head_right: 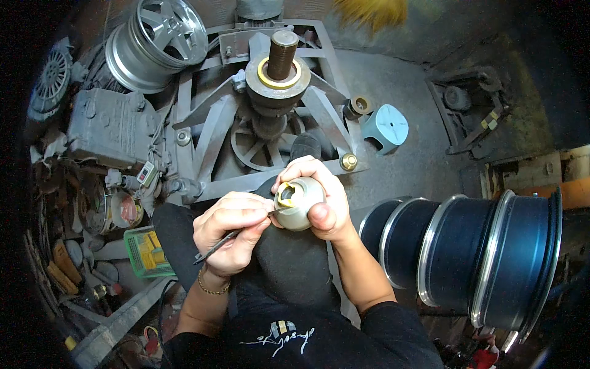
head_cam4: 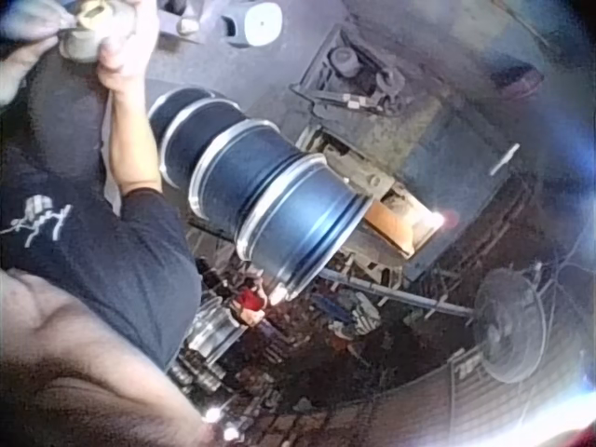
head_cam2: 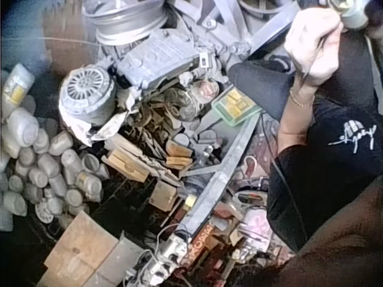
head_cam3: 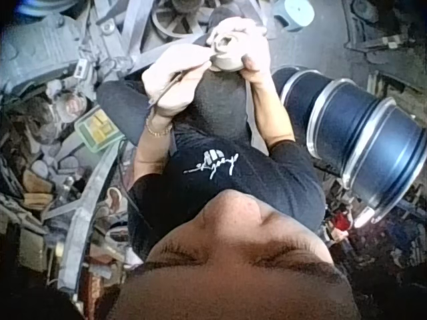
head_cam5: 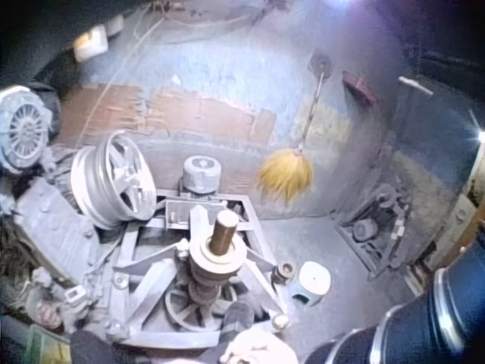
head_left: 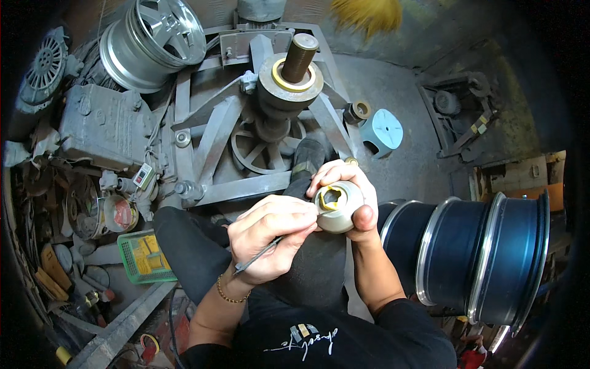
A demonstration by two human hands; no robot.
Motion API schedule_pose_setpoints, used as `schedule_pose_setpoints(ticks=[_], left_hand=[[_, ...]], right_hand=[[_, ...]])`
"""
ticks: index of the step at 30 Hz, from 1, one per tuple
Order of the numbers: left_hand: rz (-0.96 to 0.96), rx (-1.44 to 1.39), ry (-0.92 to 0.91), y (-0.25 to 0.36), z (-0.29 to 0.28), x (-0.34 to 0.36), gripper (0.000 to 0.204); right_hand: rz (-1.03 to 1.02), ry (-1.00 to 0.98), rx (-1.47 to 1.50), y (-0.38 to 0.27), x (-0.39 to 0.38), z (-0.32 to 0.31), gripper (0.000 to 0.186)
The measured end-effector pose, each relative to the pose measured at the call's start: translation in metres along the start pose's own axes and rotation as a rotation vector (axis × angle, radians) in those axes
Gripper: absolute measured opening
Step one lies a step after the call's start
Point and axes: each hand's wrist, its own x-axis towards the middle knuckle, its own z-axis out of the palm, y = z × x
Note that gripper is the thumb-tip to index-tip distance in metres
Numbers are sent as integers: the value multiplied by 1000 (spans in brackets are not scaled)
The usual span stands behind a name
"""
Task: The person sits on the floor and uses a metal pick tool to scrape and clean the inner surface of a small cylindrical metal part. They rotate the part in their hands to access different areas while working in a cluttered workshop.
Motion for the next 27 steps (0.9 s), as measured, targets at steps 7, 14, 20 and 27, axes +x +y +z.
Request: schedule_pose_setpoints(ticks=[7, 14, 20, 27], left_hand=[[41, -19, -28, -7, -3, 0, 22], [-149, -366, -12, -21, -5, -1, 18], [-115, -318, -62, -19, -4, 5, 18], [-124, -275, -40, -23, -2, 4, 19]], right_hand=[[27, -7, 65, 0, 1, -2, 82], [72, 5, 121, 3, -1, -5, 82], [60, -13, 81, 2, 0, -7, 84], [26, -5, -78, 3, 2, -11, 93]])
